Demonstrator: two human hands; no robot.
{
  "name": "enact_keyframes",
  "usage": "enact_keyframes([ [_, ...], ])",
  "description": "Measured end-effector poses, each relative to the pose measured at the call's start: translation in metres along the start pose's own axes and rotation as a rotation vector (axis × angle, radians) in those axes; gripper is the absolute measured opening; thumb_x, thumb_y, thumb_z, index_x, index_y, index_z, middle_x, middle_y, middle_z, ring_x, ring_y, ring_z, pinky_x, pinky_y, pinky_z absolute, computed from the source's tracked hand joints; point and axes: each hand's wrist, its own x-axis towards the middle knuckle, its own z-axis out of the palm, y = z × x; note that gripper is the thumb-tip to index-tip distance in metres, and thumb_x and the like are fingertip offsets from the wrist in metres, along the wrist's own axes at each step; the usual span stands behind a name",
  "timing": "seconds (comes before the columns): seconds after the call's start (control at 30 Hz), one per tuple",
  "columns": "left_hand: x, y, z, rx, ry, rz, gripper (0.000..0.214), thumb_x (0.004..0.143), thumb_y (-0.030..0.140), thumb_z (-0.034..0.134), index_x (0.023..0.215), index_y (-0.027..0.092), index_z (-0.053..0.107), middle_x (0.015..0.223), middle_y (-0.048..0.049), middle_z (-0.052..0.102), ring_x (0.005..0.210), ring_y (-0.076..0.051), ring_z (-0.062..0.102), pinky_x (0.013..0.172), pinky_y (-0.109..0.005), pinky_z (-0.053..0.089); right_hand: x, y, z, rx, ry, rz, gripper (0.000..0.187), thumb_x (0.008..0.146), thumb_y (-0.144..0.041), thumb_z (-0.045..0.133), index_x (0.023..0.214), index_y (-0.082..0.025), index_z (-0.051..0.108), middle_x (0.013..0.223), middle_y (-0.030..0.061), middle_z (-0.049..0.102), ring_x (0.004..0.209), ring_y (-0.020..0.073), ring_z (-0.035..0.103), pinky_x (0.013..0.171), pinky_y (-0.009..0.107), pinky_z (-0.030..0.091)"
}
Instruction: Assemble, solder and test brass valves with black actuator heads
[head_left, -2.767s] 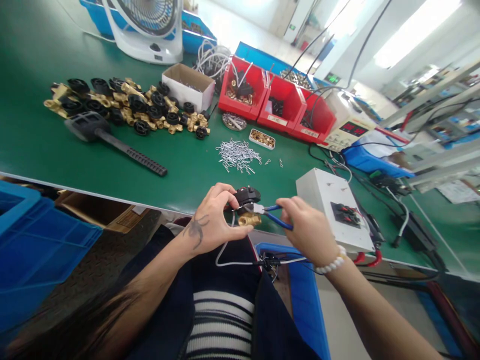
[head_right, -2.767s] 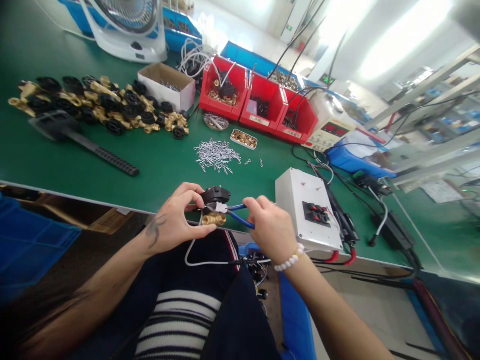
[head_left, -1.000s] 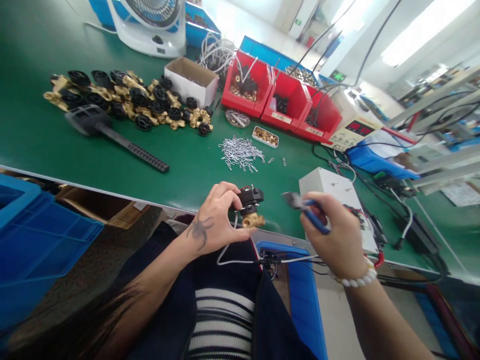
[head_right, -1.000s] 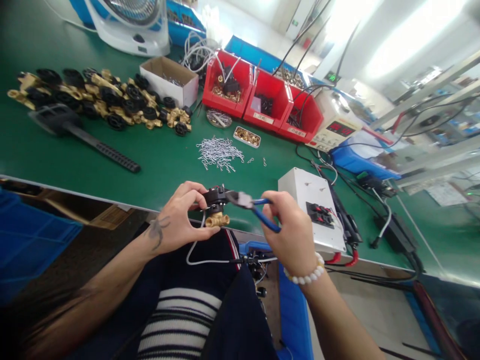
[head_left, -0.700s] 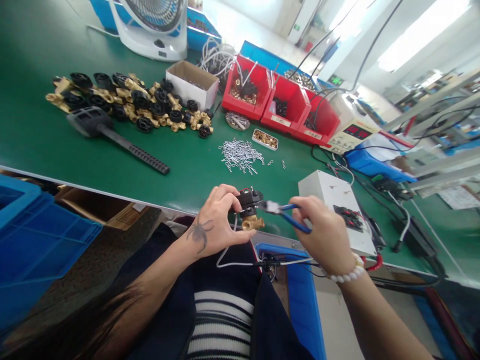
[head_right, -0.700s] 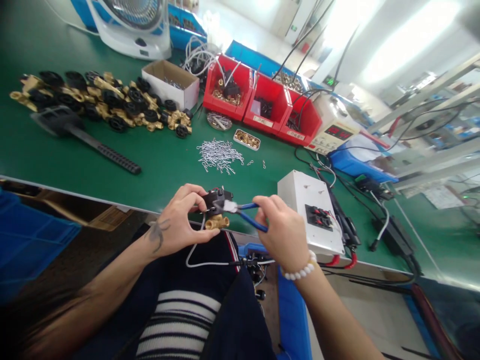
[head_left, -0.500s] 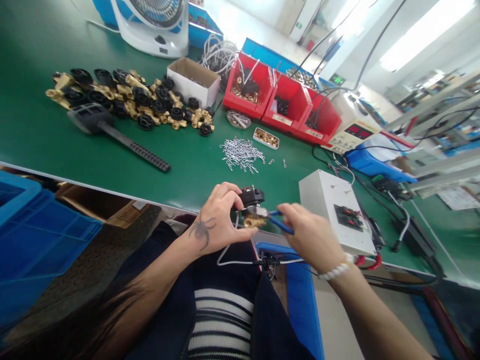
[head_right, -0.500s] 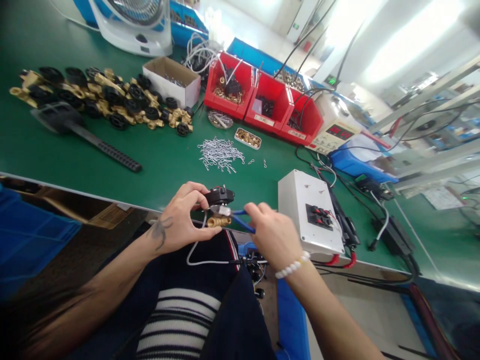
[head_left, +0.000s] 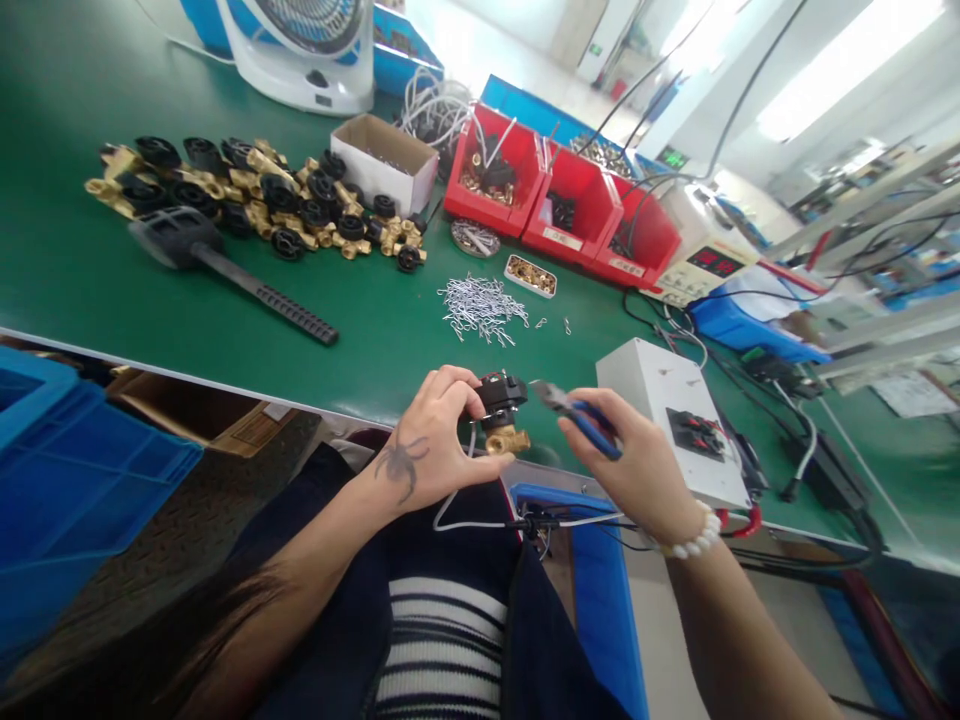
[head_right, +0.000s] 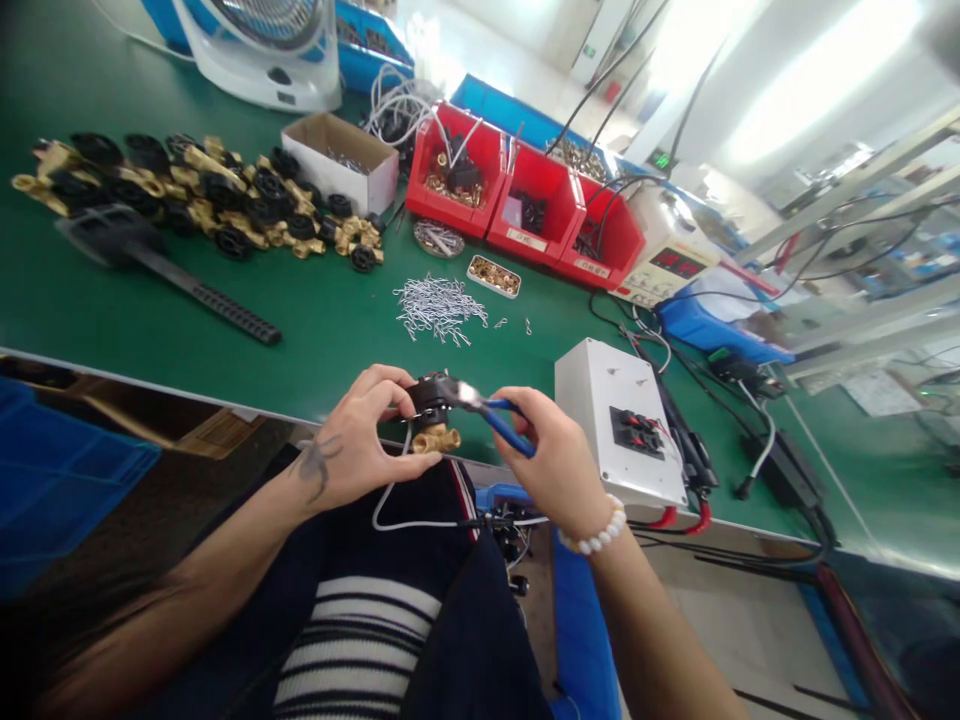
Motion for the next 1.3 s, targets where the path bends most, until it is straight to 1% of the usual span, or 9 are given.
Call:
enact_keyframes([
  [0.1,-0.002,0.000,0.002,-0.003,0.024,0.002,0.037,0.066,0.021,0.082,0.088,0.020,0.052,0.113,-0.0106,0.056,0.110,-0.027,0.055,0.092,-0.048,0.055,0.002,-0.004,-0.001,0.263,-0.135,-0.082,0.049,0.089,-0.037,0.063,0.134,-0.019,0.053,0.096,0.0064,0.068,0.079,0.0189,0.065,0.067,0.030,0.054],
  [0.2,-0.004,0.001,0.004,0.009,0.055,0.037,0.038,0.065,0.019,0.081,0.091,0.020,0.054,0.114,-0.0118,0.057,0.112,-0.028,0.056,0.093,-0.048,0.054,0.006,-0.003,0.007,0.301,-0.305,-0.145,0.053,0.090,-0.037,0.062,0.140,-0.021,0.052,0.098,0.0077,0.069,0.084,0.0209,0.067,0.071,0.032,0.057],
  [0.37,-0.005,0.002,0.005,-0.001,0.063,0.056,0.032,0.069,0.019,0.078,0.089,0.020,0.054,0.113,-0.0121,0.059,0.113,-0.027,0.058,0.092,-0.046,0.054,0.013,0.007,0.020,0.418,-0.314,-0.195,0.041,0.093,-0.033,0.058,0.133,-0.022,0.057,0.120,0.0098,0.068,0.105,0.0227,0.067,0.091,0.037,0.056],
  [0.53,-0.004,0.002,0.003,-0.010,0.040,0.050,0.032,0.068,0.020,0.080,0.088,0.020,0.055,0.114,-0.0124,0.060,0.112,-0.027,0.058,0.092,-0.047,0.053,0.014,0.006,0.019,0.415,-0.300,-0.218,0.036,0.092,-0.035,0.060,0.125,-0.020,0.061,0.112,0.0097,0.070,0.094,0.0210,0.068,0.080,0.034,0.057],
  [0.63,-0.004,0.003,0.002,-0.044,0.030,0.012,0.032,0.068,0.020,0.081,0.088,0.019,0.056,0.115,-0.0124,0.060,0.113,-0.027,0.057,0.090,-0.046,0.054,0.009,0.002,0.012,0.341,-0.171,-0.148,0.033,0.091,-0.034,0.061,0.121,-0.021,0.062,0.101,0.0065,0.071,0.080,0.0181,0.067,0.069,0.030,0.056],
  [0.8,-0.002,0.002,0.001,-0.070,0.027,-0.028,0.035,0.066,0.020,0.082,0.088,0.019,0.055,0.117,-0.0124,0.059,0.113,-0.027,0.056,0.089,-0.048,0.054,-0.004,0.006,0.008,0.025,0.389,-0.012,0.015,0.088,-0.020,0.054,0.101,-0.021,0.062,0.084,0.0023,0.065,0.065,0.0149,0.059,0.062,0.028,0.050],
  [0.97,-0.001,0.002,0.000,-0.066,0.028,-0.040,0.037,0.064,0.018,0.083,0.087,0.020,0.054,0.115,-0.0105,0.059,0.111,-0.027,0.058,0.089,-0.048,0.054,-0.007,0.009,0.007,-0.225,0.139,-0.085,0.020,0.085,-0.013,0.047,0.094,-0.020,0.064,0.075,0.0034,0.063,0.062,0.0167,0.058,0.058,0.029,0.046],
  [1.13,0.000,0.001,-0.002,-0.071,0.008,-0.049,0.036,0.064,0.019,0.083,0.086,0.019,0.054,0.115,-0.0108,0.059,0.112,-0.027,0.057,0.089,-0.049,0.054,-0.009,0.008,0.007,-0.141,0.626,0.004,0.012,0.087,-0.020,0.054,0.098,-0.022,0.059,0.081,0.0025,0.064,0.063,0.0164,0.058,0.060,0.029,0.046],
  [1.3,0.001,0.001,-0.001,-0.072,0.016,-0.043,0.036,0.064,0.019,0.083,0.086,0.019,0.054,0.115,-0.0121,0.059,0.112,-0.028,0.057,0.089,-0.051,0.054,-0.006,0.008,0.010,-0.319,0.113,-0.130,0.022,0.083,-0.010,0.045,0.092,-0.020,0.062,0.072,0.0026,0.061,0.058,0.0169,0.057,0.054,0.028,0.041],
])
